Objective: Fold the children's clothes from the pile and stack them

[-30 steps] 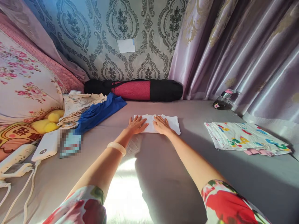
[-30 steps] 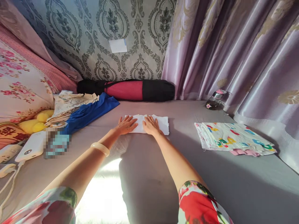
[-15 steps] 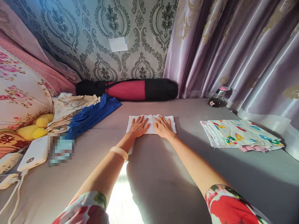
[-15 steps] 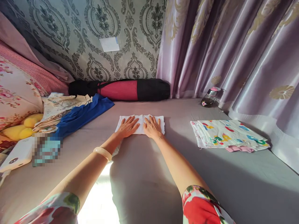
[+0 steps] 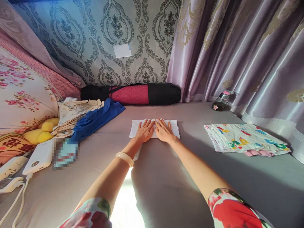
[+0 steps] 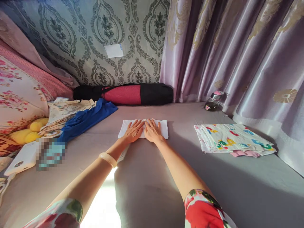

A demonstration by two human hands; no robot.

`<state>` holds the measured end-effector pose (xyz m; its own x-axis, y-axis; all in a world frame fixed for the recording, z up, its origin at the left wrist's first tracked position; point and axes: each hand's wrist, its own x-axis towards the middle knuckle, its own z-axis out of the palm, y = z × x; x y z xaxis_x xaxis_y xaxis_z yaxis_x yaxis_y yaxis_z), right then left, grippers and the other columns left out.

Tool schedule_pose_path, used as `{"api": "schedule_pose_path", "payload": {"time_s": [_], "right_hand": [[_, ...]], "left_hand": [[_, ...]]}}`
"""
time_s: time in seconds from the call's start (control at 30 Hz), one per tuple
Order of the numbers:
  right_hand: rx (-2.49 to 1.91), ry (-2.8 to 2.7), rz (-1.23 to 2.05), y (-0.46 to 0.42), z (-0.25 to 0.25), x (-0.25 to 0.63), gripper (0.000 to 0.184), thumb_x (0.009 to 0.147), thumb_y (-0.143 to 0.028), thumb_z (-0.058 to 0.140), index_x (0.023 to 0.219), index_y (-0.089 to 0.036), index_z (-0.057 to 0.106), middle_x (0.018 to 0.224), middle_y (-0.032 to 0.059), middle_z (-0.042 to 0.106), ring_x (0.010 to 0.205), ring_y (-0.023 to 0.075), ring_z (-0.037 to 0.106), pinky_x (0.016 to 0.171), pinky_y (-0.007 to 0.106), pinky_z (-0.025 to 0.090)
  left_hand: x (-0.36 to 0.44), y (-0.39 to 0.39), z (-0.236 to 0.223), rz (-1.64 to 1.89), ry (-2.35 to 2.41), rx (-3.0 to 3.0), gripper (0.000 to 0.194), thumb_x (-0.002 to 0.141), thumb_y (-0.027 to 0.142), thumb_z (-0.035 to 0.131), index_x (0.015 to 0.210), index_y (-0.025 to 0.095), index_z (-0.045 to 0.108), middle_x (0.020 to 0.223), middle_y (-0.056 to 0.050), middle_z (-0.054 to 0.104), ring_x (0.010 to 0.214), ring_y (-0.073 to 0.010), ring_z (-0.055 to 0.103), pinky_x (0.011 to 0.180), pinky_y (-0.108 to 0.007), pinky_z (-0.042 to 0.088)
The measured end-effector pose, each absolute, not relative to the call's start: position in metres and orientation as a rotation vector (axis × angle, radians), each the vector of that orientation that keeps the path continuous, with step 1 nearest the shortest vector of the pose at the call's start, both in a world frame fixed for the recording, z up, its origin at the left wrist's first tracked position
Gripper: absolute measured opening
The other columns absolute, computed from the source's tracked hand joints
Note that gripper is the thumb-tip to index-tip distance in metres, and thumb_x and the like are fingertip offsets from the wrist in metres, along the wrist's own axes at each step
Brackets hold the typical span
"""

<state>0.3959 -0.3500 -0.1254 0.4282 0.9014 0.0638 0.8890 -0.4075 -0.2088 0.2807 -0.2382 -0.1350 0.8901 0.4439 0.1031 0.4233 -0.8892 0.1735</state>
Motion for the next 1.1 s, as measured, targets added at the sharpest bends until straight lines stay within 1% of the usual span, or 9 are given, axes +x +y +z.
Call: {"api": "schedule_pose_path", "payload": {"time_s": [0.1, 0.2, 0.43, 0.53, 0.67, 0.8, 0.9, 1.03, 1.1], "right_hand": [[-2.418, -1.606, 0.075, -0.347, -0.133, 0.394, 0.056, 0.098, -0.027, 0.022, 0.152, -0.015, 0.034, 0.16, 0.0058, 0.029, 0.149, 0.0223, 0.02, 0.12, 0.053, 0.013], [-2.403, -1.59, 0.067, -0.346, -0.136, 0.394, 0.056, 0.098, -0.026, 0.023, 0.151, -0.015, 0.036, 0.159, 0.0064, 0.033, 0.147, 0.0227, 0.023, 0.119, 0.053, 0.015], [-2.415, -1.631, 0.171, -0.346, -0.119, 0.401, 0.055, 0.097, -0.026, 0.026, 0.149, -0.015, 0.038, 0.158, 0.0071, 0.034, 0.146, 0.0241, 0.026, 0.118, 0.054, 0.017], [-2.435, -1.613, 0.137, -0.347, -0.118, 0.405, 0.055, 0.098, -0.028, 0.025, 0.15, -0.015, 0.038, 0.159, 0.0083, 0.032, 0.148, 0.0258, 0.022, 0.118, 0.057, 0.015], [-2.437, -1.59, 0.08, -0.349, -0.128, 0.408, 0.055, 0.099, -0.029, 0.023, 0.15, -0.018, 0.037, 0.158, 0.007, 0.033, 0.148, 0.0248, 0.022, 0.118, 0.056, 0.016], [-2.449, -1.583, 0.054, -0.348, -0.135, 0.408, 0.054, 0.098, -0.029, 0.023, 0.149, -0.022, 0.039, 0.158, 0.0053, 0.035, 0.148, 0.0235, 0.022, 0.118, 0.055, 0.015], [-2.453, -1.583, 0.055, -0.346, -0.135, 0.408, 0.054, 0.098, -0.029, 0.023, 0.15, -0.022, 0.038, 0.158, 0.0052, 0.034, 0.148, 0.0232, 0.022, 0.118, 0.055, 0.015], [-2.445, -1.597, 0.163, -0.346, -0.129, 0.413, 0.055, 0.099, -0.031, 0.021, 0.151, -0.02, 0.036, 0.159, 0.0057, 0.032, 0.148, 0.0237, 0.021, 0.118, 0.055, 0.016], [-2.441, -1.588, 0.214, -0.349, -0.126, 0.418, 0.056, 0.1, -0.033, 0.018, 0.151, -0.019, 0.035, 0.161, 0.0058, 0.029, 0.149, 0.0234, 0.019, 0.118, 0.055, 0.016]], "left_hand": [[0.283, -0.241, -0.138, 0.147, 0.681, 2.901, 0.053, 0.101, 0.035, 0.019, 0.152, 0.025, 0.032, 0.159, -0.004, 0.034, 0.149, -0.0233, 0.024, 0.12, -0.051, 0.02], [0.286, -0.241, -0.137, 0.131, 0.704, 2.882, 0.052, 0.1, 0.035, 0.022, 0.151, 0.026, 0.034, 0.158, -0.004, 0.035, 0.148, -0.0234, 0.025, 0.119, -0.052, 0.02], [0.288, -0.237, -0.121, 0.069, 0.693, 2.885, 0.048, 0.101, 0.036, 0.026, 0.145, 0.026, 0.041, 0.155, -0.005, 0.04, 0.146, -0.0243, 0.03, 0.117, -0.052, 0.025], [0.284, -0.232, -0.122, 0.123, 0.741, 2.923, 0.049, 0.102, 0.04, 0.025, 0.143, 0.024, 0.043, 0.156, -0.008, 0.038, 0.146, -0.0268, 0.028, 0.117, -0.055, 0.023], [0.28, -0.228, -0.13, 0.12, 0.759, 2.928, 0.052, 0.102, 0.042, 0.021, 0.147, 0.024, 0.04, 0.159, -0.008, 0.032, 0.148, -0.0279, 0.025, 0.117, -0.056, 0.021], [0.282, -0.227, -0.134, 0.084, 0.786, 2.905, 0.056, 0.101, 0.046, 0.021, 0.149, 0.023, 0.037, 0.16, -0.007, 0.03, 0.148, -0.0289, 0.023, 0.118, -0.055, 0.02], [0.284, -0.226, -0.133, 0.064, 0.797, 2.898, 0.058, 0.101, 0.047, 0.019, 0.15, 0.022, 0.036, 0.161, -0.007, 0.028, 0.149, -0.0286, 0.022, 0.119, -0.054, 0.019], [0.284, -0.225, -0.127, -0.006, 0.788, 2.864, 0.058, 0.101, 0.047, 0.018, 0.152, 0.023, 0.033, 0.162, -0.006, 0.025, 0.15, -0.0271, 0.02, 0.119, -0.055, 0.018], [0.281, -0.222, -0.124, -0.026, 0.786, 2.862, 0.058, 0.101, 0.048, 0.019, 0.151, 0.024, 0.034, 0.161, -0.006, 0.027, 0.149, -0.0257, 0.022, 0.119, -0.054, 0.019]]}}
